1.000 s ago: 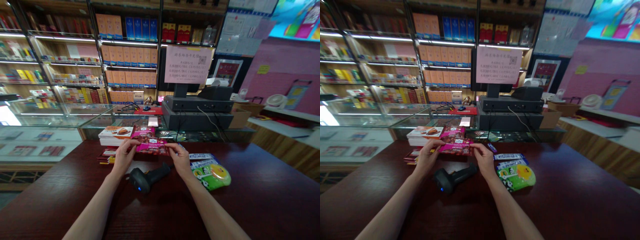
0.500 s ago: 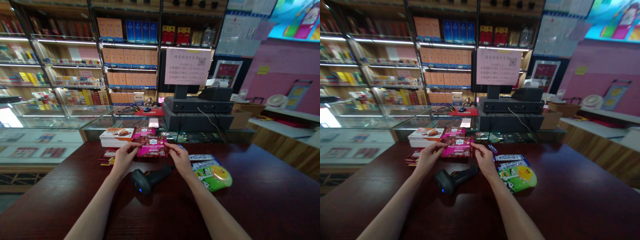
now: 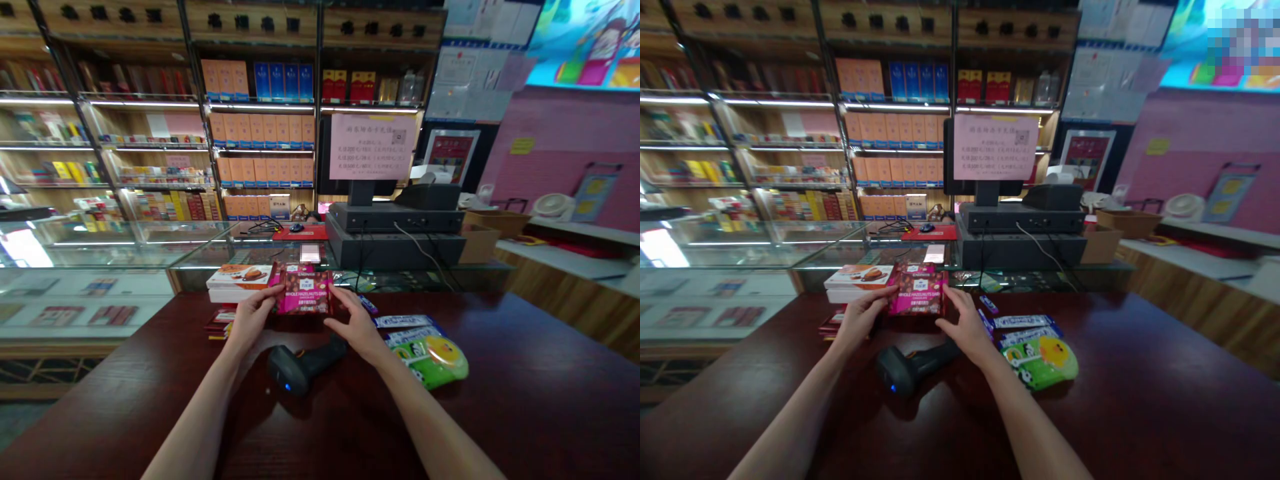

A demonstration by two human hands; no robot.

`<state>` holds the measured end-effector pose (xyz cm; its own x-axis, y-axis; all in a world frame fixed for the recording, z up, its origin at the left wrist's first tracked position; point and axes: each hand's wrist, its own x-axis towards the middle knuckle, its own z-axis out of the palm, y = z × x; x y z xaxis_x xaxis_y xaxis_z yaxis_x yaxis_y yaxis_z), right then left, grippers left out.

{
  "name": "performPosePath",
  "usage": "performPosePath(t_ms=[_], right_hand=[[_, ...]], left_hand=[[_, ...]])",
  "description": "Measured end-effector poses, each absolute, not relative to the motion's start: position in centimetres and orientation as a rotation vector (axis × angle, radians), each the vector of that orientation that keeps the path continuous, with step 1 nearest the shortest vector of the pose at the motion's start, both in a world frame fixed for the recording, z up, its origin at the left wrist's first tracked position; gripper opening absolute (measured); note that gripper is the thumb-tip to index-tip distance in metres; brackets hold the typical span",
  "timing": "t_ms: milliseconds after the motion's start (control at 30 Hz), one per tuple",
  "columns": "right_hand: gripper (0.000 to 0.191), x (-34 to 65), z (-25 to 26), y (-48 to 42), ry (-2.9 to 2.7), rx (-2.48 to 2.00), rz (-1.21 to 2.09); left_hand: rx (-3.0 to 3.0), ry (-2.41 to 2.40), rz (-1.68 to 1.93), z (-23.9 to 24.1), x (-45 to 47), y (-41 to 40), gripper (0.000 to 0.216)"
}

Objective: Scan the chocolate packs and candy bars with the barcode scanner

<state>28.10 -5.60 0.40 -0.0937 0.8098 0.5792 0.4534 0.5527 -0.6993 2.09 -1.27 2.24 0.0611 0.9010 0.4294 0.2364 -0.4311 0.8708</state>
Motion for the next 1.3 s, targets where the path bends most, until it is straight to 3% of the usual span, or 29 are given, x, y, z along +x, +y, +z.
performPosePath(t_ms=[300,600,800,1300], right_hand=[[0.077,26.9,1.2,-4.3,-1.805,-1.072,0.137],[0.069,25.8,3.0,-1.7,-1.873,-1.071,0.064],[0.07,25.5,3.3,1.2,-1.872,-1.139,0.129],[0.062,25.0,3.5,4.3,-1.92,-1.286,0.208]], left_hand=[[2.091,1.088,1.331,3.1,1.5,-1.0,0.071],[2.298,1.14,1.341,3.6,-0.5,1.9,0.063],[2.377,1.186,1.212,4.6,-1.5,4.4,0.071],[2.597,1.373,0.974,4.9,-2.0,8.1,0.057]])
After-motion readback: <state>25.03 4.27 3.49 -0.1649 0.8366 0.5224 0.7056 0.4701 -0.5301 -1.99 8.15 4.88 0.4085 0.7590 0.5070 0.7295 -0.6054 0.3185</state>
